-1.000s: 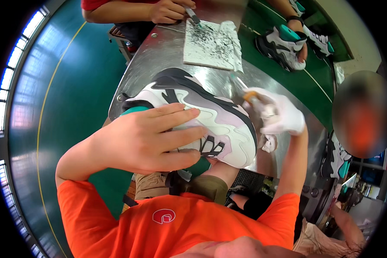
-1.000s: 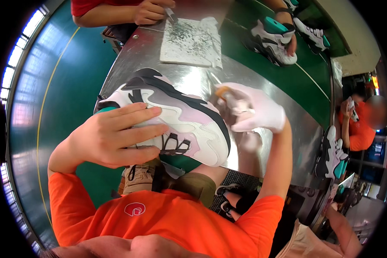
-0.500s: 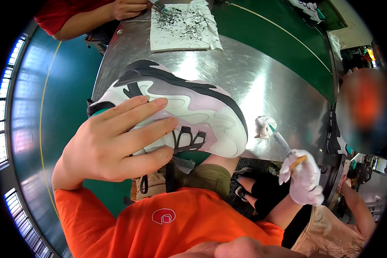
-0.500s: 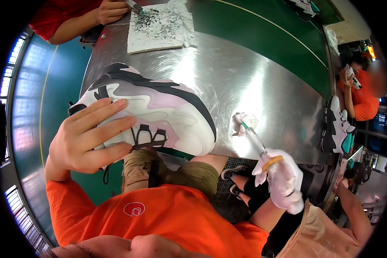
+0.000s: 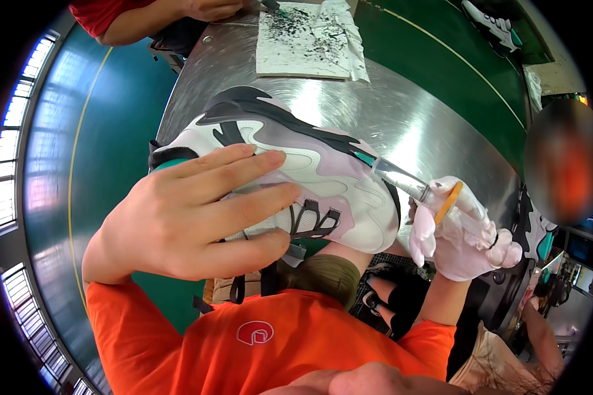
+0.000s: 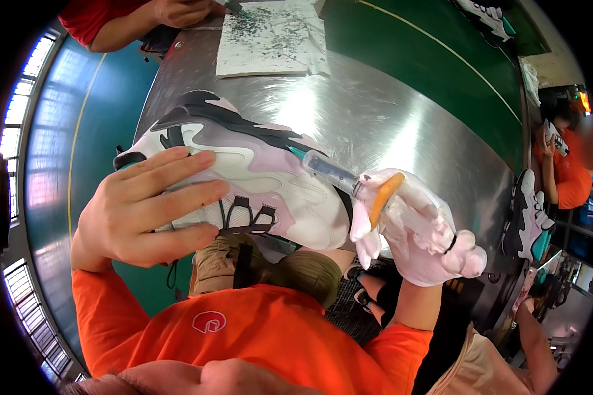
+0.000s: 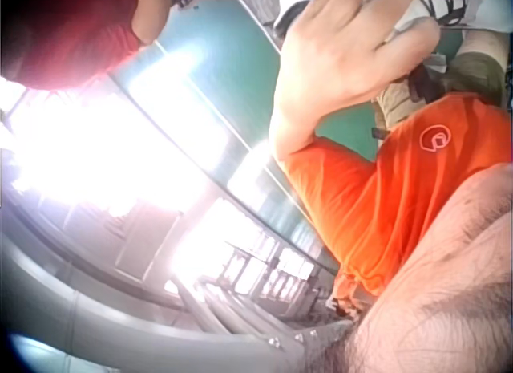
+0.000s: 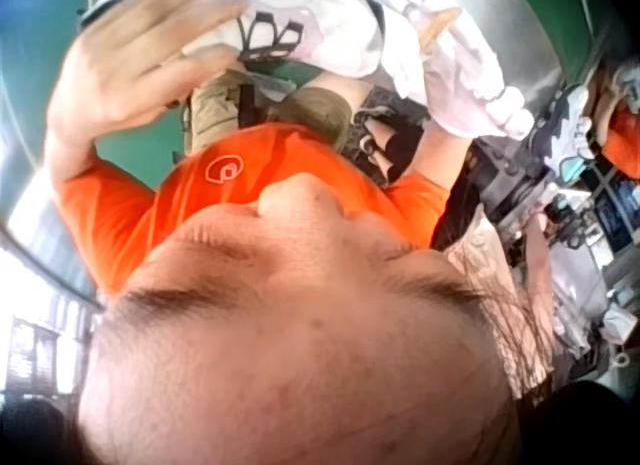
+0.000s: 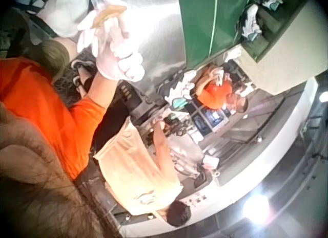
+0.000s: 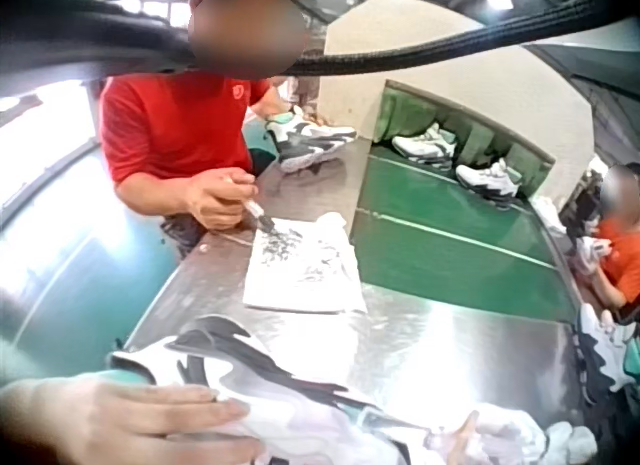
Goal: The person uses a syringe to apply a teal-colored adhesive to the seams of a white and pink sneaker. They hold the shoe with one hand and carefully dispense the glue along the edges of the sole and upper. The person rotates the shoe to access different areas and places it on a metal table alongside other similar sneakers.
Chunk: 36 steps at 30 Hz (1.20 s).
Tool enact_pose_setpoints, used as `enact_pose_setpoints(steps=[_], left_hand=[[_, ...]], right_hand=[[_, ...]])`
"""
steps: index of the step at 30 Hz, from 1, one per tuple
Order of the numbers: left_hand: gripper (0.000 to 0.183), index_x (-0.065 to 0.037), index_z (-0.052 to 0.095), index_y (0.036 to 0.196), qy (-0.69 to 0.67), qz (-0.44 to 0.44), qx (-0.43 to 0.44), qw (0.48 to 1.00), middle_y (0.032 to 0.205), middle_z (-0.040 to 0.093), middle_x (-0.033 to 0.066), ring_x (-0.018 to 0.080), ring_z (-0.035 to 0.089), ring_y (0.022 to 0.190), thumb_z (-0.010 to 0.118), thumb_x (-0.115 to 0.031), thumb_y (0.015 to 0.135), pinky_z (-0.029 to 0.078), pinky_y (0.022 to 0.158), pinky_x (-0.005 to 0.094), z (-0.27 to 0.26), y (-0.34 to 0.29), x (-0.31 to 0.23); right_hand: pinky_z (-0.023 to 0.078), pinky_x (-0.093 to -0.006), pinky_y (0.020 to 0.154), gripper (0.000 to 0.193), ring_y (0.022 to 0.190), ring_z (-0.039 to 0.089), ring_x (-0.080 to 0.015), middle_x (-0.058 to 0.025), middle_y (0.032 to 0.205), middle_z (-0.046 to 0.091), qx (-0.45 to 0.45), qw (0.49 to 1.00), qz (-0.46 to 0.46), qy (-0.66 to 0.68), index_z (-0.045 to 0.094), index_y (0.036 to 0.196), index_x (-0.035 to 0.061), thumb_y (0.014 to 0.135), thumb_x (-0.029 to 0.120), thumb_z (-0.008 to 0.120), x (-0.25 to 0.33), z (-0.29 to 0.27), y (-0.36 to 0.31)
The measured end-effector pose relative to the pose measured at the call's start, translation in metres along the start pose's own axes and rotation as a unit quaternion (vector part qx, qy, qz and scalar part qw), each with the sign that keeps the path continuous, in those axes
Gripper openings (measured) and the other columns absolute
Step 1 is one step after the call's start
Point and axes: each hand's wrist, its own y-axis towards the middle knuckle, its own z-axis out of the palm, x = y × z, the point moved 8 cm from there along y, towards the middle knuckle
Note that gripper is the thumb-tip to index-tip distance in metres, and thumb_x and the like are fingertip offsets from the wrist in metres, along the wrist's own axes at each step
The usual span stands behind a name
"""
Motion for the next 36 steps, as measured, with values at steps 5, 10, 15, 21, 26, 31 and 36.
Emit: enact_pose_setpoints(steps=[5,10,15,21,26,31,36], left_hand=[[0.018,-0.012,0.063,0.094,-0.004,-0.003,-0.002,1.000,0.111,0.068,0.0161,0.0395,0.066,0.107,0.070,-0.015,0.078,0.055,0.089,0.0468,0.001,-0.003,0.000],[0.019,-0.012,0.064,0.094,-0.004,-0.001,-0.002,1.000,0.113,0.068,0.0160,0.0396,0.065,0.108,0.070,-0.015,0.077,0.055,0.089,0.0466,0.001,-0.003,0.001],[0.019,-0.012,0.064,0.094,-0.005,-0.003,0.002,1.000,0.113,0.068,0.0162,0.0394,0.066,0.107,0.070,-0.016,0.077,0.056,0.088,0.0467,0.001,-0.002,0.000],[0.016,-0.012,0.063,0.092,0.002,-0.006,-0.003,1.000,0.110,0.069,0.0161,0.0394,0.067,0.104,0.069,-0.014,0.077,0.056,0.088,0.0467,0.002,0.000,0.001],[0.015,-0.011,0.062,0.091,0.004,-0.011,0.009,1.000,0.108,0.069,0.0166,0.0401,0.067,0.103,0.068,-0.013,0.078,0.057,0.085,0.0467,0.000,0.006,-0.001],[0.015,-0.009,0.062,0.090,-0.002,-0.005,0.009,1.000,0.105,0.069,0.0176,0.0411,0.067,0.103,0.068,-0.013,0.077,0.057,0.084,0.0479,0.001,0.008,-0.002],[0.016,-0.007,0.063,0.090,0.003,-0.013,0.022,1.000,0.106,0.069,0.0186,0.0420,0.066,0.104,0.068,-0.013,0.077,0.057,0.085,0.0490,0.000,0.009,-0.003]], right_hand=[[0.048,-0.0289,0.056,0.128,0.064,0.058,-0.0236,-0.0263,0.091,0.060,0.023,0.999,-0.001,0.023,0.038,0.130,-0.0183,0.042,0.069,0.072,-0.001,-0.001,0.001],[0.048,-0.0289,0.056,0.128,0.065,0.058,-0.0242,-0.0270,0.092,0.060,0.034,0.999,0.001,0.032,0.038,0.130,-0.0184,0.042,0.068,0.072,-0.004,-0.002,0.003],[0.047,-0.0286,0.057,0.127,0.065,0.058,-0.0248,-0.0275,0.093,0.060,0.034,0.999,0.015,0.023,0.038,0.130,-0.0184,0.041,0.066,0.072,-0.003,0.000,0.004],[0.047,-0.0272,0.057,0.122,0.064,0.058,-0.0243,-0.0266,0.094,0.059,0.022,0.999,0.045,0.022,0.039,0.130,-0.0174,0.041,0.059,0.072,-0.001,-0.001,0.001],[0.046,-0.0260,0.056,0.124,0.064,0.057,-0.0230,-0.0255,0.094,0.059,-0.024,0.989,0.112,-0.093,0.039,0.132,-0.0179,0.042,0.061,0.073,0.005,-0.010,-0.010],[0.045,-0.0265,0.053,0.125,0.065,0.057,-0.0215,-0.0252,0.094,0.059,-0.090,0.978,0.105,-0.156,0.041,0.130,-0.0210,0.046,0.066,0.073,0.013,-0.011,-0.019],[0.045,-0.0272,0.052,0.116,0.064,0.058,-0.0216,-0.0247,0.092,0.060,0.001,0.991,0.041,-0.124,0.043,0.128,-0.0204,0.052,0.062,0.074,0.019,-0.007,-0.023]])
